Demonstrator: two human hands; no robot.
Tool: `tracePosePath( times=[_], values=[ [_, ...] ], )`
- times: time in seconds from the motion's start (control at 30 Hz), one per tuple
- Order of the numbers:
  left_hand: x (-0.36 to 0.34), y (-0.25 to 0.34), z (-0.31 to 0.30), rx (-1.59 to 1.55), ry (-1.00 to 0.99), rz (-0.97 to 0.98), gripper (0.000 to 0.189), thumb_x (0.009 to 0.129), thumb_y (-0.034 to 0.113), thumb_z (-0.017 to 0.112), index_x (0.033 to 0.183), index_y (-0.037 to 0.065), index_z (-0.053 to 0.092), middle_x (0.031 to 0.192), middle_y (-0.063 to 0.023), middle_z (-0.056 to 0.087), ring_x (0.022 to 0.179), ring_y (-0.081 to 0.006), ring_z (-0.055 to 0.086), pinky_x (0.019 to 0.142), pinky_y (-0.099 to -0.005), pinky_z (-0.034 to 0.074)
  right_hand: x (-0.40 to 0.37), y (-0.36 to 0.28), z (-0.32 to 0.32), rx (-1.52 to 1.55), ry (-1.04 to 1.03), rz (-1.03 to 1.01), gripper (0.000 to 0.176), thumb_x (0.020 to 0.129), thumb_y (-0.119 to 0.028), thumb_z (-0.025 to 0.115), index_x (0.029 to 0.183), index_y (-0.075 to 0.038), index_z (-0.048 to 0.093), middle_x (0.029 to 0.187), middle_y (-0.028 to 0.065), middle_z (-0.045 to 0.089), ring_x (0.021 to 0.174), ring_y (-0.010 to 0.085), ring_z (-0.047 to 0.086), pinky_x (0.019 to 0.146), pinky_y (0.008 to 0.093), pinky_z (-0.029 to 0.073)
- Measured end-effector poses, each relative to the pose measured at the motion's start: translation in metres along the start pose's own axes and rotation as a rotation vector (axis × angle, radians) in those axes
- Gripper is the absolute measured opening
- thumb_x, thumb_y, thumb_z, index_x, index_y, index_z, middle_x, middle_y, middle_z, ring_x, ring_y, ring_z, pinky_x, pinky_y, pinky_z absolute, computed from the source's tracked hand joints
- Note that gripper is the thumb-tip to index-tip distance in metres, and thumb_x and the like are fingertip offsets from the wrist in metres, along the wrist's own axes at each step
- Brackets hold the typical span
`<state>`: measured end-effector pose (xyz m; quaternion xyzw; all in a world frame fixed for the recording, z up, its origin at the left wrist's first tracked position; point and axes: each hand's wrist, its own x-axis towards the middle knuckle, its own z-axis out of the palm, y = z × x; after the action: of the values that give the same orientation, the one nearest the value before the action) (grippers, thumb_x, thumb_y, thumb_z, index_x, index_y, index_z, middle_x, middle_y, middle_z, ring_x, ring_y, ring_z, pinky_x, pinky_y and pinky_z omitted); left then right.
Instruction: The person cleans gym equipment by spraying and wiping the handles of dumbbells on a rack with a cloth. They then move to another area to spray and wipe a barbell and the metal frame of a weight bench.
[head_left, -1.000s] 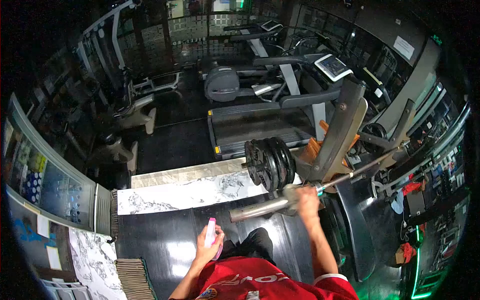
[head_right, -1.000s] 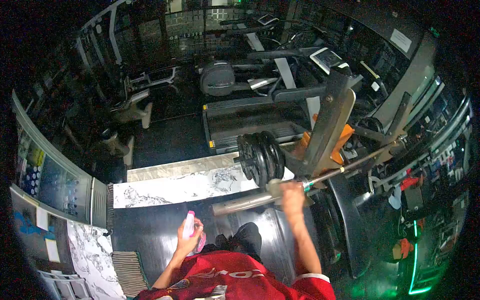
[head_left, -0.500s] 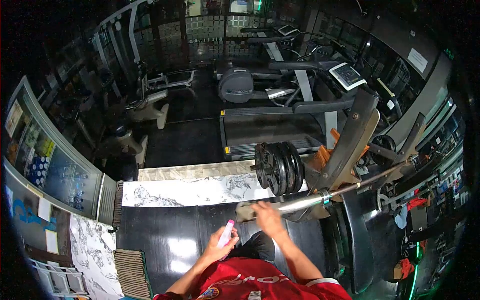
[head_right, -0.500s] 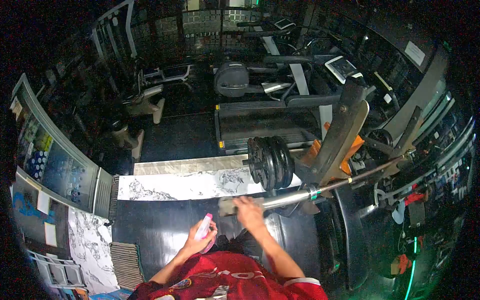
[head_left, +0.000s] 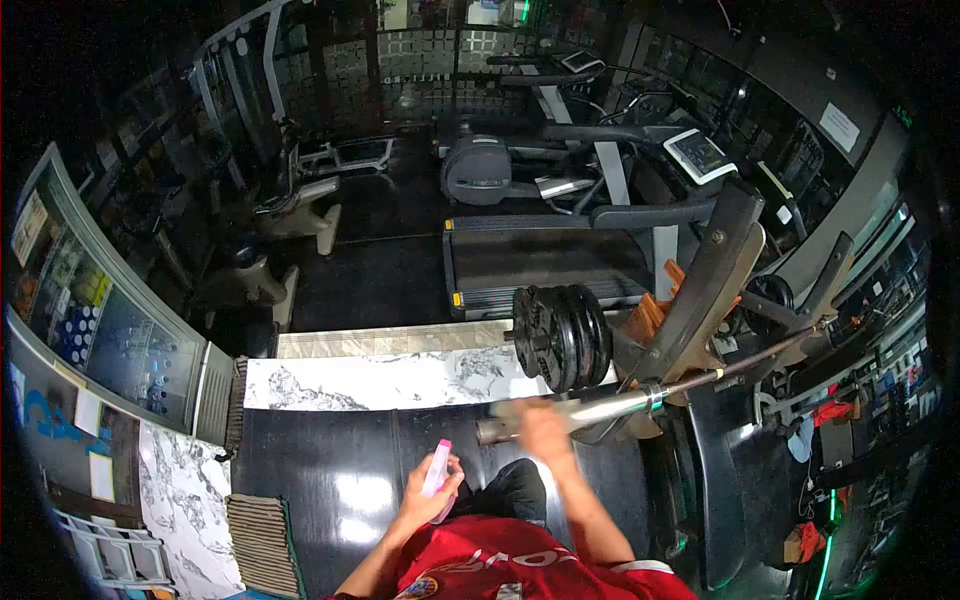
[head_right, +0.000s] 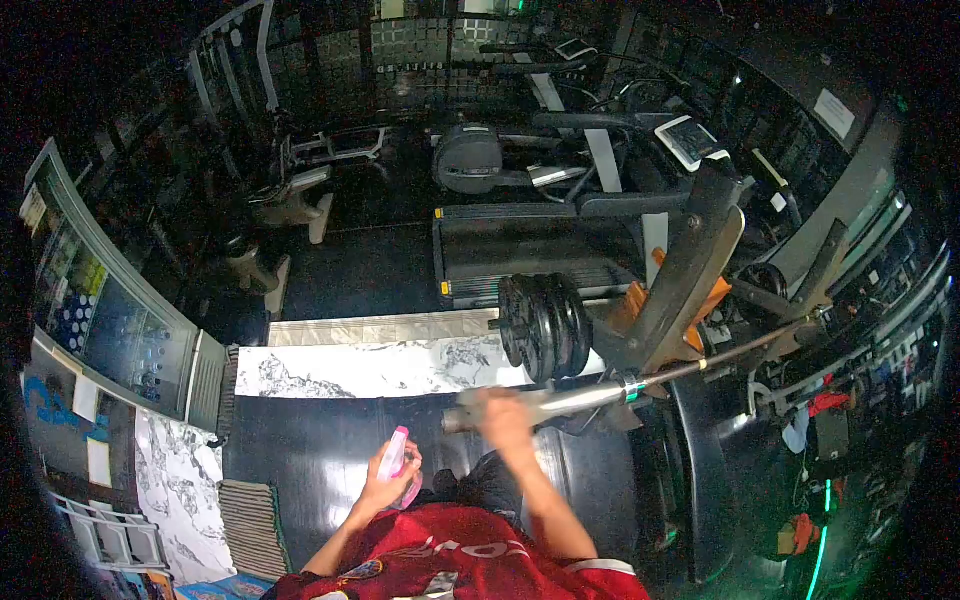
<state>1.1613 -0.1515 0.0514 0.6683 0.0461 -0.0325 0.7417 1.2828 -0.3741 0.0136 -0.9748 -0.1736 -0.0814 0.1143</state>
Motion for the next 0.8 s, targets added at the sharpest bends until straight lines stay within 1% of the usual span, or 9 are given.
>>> tracePosePath(
  times=[0.1, 0.17, 0.43, 0.5, 0.57, 0.63, 0.67, 0.73, 0.8],
  values=[
    [0.003, 0.003, 0.003, 0.048, 0.004, 0.052, 0.023, 0.084, 0.004, 0.066, 0.105, 0.005, 0.056, 0.083, -0.001, 0.062, 0.059, -0.0073, 0.057, 0.052, -0.0232, 0.047, 0.005, -0.065, -0.033, 0.198, -0.007, -0.163, 0.032, 0.074, -0.005, 0.053, 0.105, -0.011, 0.062, 0.101, 0.015, 0.061, 0.099, 0.0355, 0.059, 0.086, 0.0463, 0.048],
    [0.006, 0.007, 0.002, 0.093, 0.004, 0.073, 0.023, 0.084, 0.004, 0.066, 0.105, 0.005, 0.055, 0.083, -0.0012, 0.062, 0.059, -0.0074, 0.058, 0.052, -0.0233, 0.047, 0.005, -0.038, -0.041, 0.309, -0.205, -0.105, 0.044, 0.071, -0.001, 0.056, 0.112, -0.015, 0.06, 0.116, 0.0155, 0.059, 0.105, 0.0354, 0.057, 0.092, 0.0447, 0.046],
    [-0.009, 0.01, -0.004, 0.103, -0.006, 0.112, 0.023, 0.084, 0.005, 0.066, 0.104, 0.004, 0.055, 0.083, -0.0008, 0.061, 0.059, -0.0073, 0.057, 0.052, -0.0233, 0.047, -0.011, 0.143, -0.101, -0.195, 0.132, 0.219, 0.023, 0.07, -0.001, 0.058, 0.091, -0.01, 0.063, 0.087, 0.0133, 0.063, 0.092, 0.0368, 0.057, 0.08, 0.045, 0.05],
    [-0.013, 0.006, -0.005, 0.063, -0.001, 0.061, 0.023, 0.084, 0.005, 0.066, 0.104, 0.004, 0.055, 0.083, -0.0008, 0.061, 0.059, -0.0071, 0.057, 0.052, -0.0233, 0.047, -0.004, 0.135, -0.087, -0.105, 0.099, 0.197, 0.025, 0.07, -0.003, 0.058, 0.093, -0.01, 0.062, 0.087, 0.0147, 0.063, 0.09, 0.0371, 0.059, 0.078, 0.0452, 0.05],
    [-0.014, 0.006, -0.004, 0.026, -0.003, 0.009, 0.023, 0.084, 0.005, 0.066, 0.104, 0.004, 0.055, 0.083, -0.0007, 0.061, 0.059, -0.007, 0.057, 0.052, -0.0233, 0.047, 0.011, 0.105, -0.056, 0.002, -0.2, 0.245, 0.026, 0.07, -0.005, 0.057, 0.095, -0.009, 0.061, 0.088, 0.0173, 0.064, 0.086, 0.0376, 0.062, 0.077, 0.0462, 0.049],
    [-0.015, 0.006, -0.001, 0.095, -0.004, 0.077, 0.023, 0.084, 0.005, 0.066, 0.104, 0.004, 0.055, 0.083, -0.0008, 0.061, 0.06, -0.0068, 0.057, 0.052, -0.0232, 0.047, 0.019, 0.058, -0.014, 0.182, -0.137, -0.054, 0.028, 0.072, -0.008, 0.055, 0.099, -0.01, 0.06, 0.092, 0.0192, 0.065, 0.087, 0.0379, 0.063, 0.075, 0.0477, 0.048],
    [-0.015, 0.008, 0.0, 0.095, -0.004, 0.078, 0.023, 0.084, 0.005, 0.066, 0.104, 0.004, 0.055, 0.083, -0.0008, 0.061, 0.06, -0.0068, 0.057, 0.052, -0.0232, 0.047, 0.035, 0.001, -0.045, 0.198, -0.426, 0.061, 0.032, 0.073, -0.008, 0.054, 0.105, -0.012, 0.059, 0.099, 0.0193, 0.064, 0.095, 0.0359, 0.062, 0.079, 0.0479, 0.048],
    [-0.013, 0.016, 0.004, 0.124, -0.01, 0.076, 0.023, 0.084, 0.005, 0.066, 0.104, 0.004, 0.055, 0.084, -0.0008, 0.061, 0.06, -0.0067, 0.057, 0.052, -0.0229, 0.048, 0.038, -0.038, -0.027, 0.232, -0.356, -0.138, 0.042, 0.076, -0.008, 0.052, 0.117, -0.012, 0.056, 0.117, 0.0177, 0.058, 0.109, 0.0336, 0.056, 0.093, 0.0448, 0.045],
    [-0.012, 0.025, 0.007, 0.126, -0.009, 0.067, 0.022, 0.084, 0.005, 0.065, 0.104, 0.004, 0.055, 0.084, -0.0007, 0.061, 0.06, -0.0068, 0.057, 0.052, -0.0229, 0.047, 0.042, -0.036, -0.033, 0.313, -0.404, -0.091, 0.036, 0.08, -0.011, 0.05, 0.115, -0.014, 0.056, 0.115, 0.0166, 0.06, 0.108, 0.0335, 0.057, 0.09, 0.0446, 0.046]
  ],
)
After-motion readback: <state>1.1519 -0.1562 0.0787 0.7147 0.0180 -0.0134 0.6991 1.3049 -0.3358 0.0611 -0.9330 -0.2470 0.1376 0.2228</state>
